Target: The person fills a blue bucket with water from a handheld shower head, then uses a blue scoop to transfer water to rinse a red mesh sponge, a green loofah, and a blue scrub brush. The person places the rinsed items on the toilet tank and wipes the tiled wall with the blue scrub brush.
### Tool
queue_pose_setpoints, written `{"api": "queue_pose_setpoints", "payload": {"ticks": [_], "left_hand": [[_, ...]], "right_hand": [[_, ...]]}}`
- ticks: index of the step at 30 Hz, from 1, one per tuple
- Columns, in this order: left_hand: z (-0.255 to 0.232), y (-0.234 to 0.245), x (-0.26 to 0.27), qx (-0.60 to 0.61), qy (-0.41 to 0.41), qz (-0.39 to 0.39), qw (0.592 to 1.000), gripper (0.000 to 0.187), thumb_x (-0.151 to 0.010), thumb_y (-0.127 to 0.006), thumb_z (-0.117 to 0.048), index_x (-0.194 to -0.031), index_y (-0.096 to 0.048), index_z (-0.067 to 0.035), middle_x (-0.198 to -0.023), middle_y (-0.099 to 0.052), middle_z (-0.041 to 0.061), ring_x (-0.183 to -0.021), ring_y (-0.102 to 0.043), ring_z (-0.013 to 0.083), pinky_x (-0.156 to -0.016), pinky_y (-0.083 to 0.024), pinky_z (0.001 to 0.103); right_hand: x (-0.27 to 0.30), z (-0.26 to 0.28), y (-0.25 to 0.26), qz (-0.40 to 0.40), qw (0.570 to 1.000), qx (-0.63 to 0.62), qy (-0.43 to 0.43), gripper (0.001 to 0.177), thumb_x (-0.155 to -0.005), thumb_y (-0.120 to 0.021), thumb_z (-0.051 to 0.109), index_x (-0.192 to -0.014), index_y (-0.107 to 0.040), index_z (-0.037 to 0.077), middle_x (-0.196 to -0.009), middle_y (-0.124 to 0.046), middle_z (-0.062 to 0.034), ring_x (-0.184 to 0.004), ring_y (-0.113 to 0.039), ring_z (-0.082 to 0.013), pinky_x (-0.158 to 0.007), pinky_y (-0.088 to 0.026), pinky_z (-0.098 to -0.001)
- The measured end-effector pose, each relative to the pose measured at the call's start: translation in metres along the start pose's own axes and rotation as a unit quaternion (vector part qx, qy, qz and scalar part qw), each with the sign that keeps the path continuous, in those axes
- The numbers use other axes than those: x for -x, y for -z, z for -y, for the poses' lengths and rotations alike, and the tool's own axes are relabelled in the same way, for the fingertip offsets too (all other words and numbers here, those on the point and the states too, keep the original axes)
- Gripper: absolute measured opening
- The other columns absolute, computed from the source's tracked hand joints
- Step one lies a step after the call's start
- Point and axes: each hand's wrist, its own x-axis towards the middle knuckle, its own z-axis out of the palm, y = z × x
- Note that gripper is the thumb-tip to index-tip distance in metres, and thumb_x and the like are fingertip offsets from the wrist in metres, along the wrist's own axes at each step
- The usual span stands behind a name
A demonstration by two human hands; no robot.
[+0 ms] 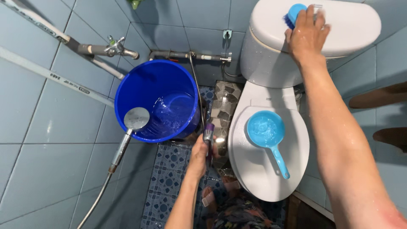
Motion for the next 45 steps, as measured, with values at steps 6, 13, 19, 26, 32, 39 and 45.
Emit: {"api": "queue_pose_setpoints", "payload": {"ticks": [6,13,19,26,32,39,45], "left_hand": [[-0.015,-0.003,-0.005,-0.057,0.022,-0.047,0.997,0.038,-0.089,-0.071,-0.040,-0.100,-0.065,-0.004,-0.080,-0.064,0.001,-0.074,-0.058,0.0111,-0.071,-0.046,0.026],[-0.014,-0.002,-0.009,-0.062,0.064,-0.069,0.994,0.024,-0.093,-0.071,-0.029,-0.089,-0.059,-0.009,-0.069,-0.054,-0.002,-0.059,-0.048,0.0092,-0.054,-0.035,0.026],[0.007,-0.003,-0.028,-0.073,0.072,-0.152,0.983,0.031,-0.097,-0.067,-0.031,-0.080,-0.067,-0.005,-0.070,-0.061,-0.002,-0.063,-0.054,0.0082,-0.058,-0.040,0.023],[0.023,-0.003,-0.041,-0.085,0.066,-0.127,0.986,0.012,-0.095,-0.063,-0.019,-0.100,-0.064,-0.008,-0.076,-0.060,-0.004,-0.066,-0.055,0.0072,-0.058,-0.046,0.023],[0.034,-0.014,-0.065,-0.116,0.037,-0.090,0.989,0.013,-0.100,-0.060,-0.013,-0.105,-0.066,-0.002,-0.073,-0.056,-0.002,-0.060,-0.051,0.0061,-0.054,-0.046,0.024],[0.034,-0.027,-0.090,-0.126,0.055,-0.125,0.983,0.031,-0.105,-0.049,-0.026,-0.107,-0.069,-0.003,-0.075,-0.064,0.001,-0.055,-0.053,0.0078,-0.048,-0.044,0.027],[0.031,-0.019,-0.079,-0.300,-0.053,-0.067,0.950,0.030,-0.103,-0.060,-0.028,-0.107,-0.066,0.001,-0.079,-0.067,0.005,-0.067,-0.062,0.0098,-0.060,-0.052,0.028]], "right_hand": [[0.148,0.051,0.048,-0.036,0.998,-0.060,0.012,0.045,-0.101,-0.072,0.010,-0.140,-0.058,-0.004,-0.130,-0.063,-0.0240,-0.126,-0.055,-0.0499,-0.108,-0.045,-0.0546],[0.365,0.078,0.036,0.469,0.700,-0.269,-0.467,0.061,-0.097,-0.058,0.056,-0.100,-0.068,-0.004,-0.092,-0.072,-0.0281,-0.081,-0.069,-0.0395,-0.073,-0.055,-0.0495],[0.369,0.089,0.049,0.333,0.435,-0.649,-0.528,0.025,-0.096,-0.065,0.022,-0.090,-0.061,-0.001,-0.071,-0.062,-0.0134,-0.047,-0.051,-0.0203,-0.043,-0.041,-0.0356],[0.301,0.123,0.164,0.336,0.529,-0.613,-0.481,0.007,-0.087,-0.055,0.002,-0.090,-0.060,0.000,-0.069,-0.059,-0.0087,-0.050,-0.051,-0.0182,-0.047,-0.040,-0.0323],[0.255,0.154,0.225,0.406,0.657,-0.509,-0.379,0.022,-0.088,-0.053,0.003,-0.108,-0.056,-0.003,-0.069,-0.060,-0.0089,-0.054,-0.056,-0.0178,-0.050,-0.047,-0.0343],[0.235,0.181,0.231,0.312,0.860,-0.365,-0.171,0.037,-0.093,-0.058,0.010,-0.123,-0.048,-0.008,-0.074,-0.066,-0.0158,-0.062,-0.065,-0.0212,-0.059,-0.048,-0.0376],[0.222,0.175,0.240,0.325,0.648,-0.580,-0.372,0.020,-0.092,-0.056,0.007,-0.103,-0.057,-0.009,-0.062,-0.058,-0.0097,-0.052,-0.055,-0.0152,-0.049,-0.045,-0.0329]]}}
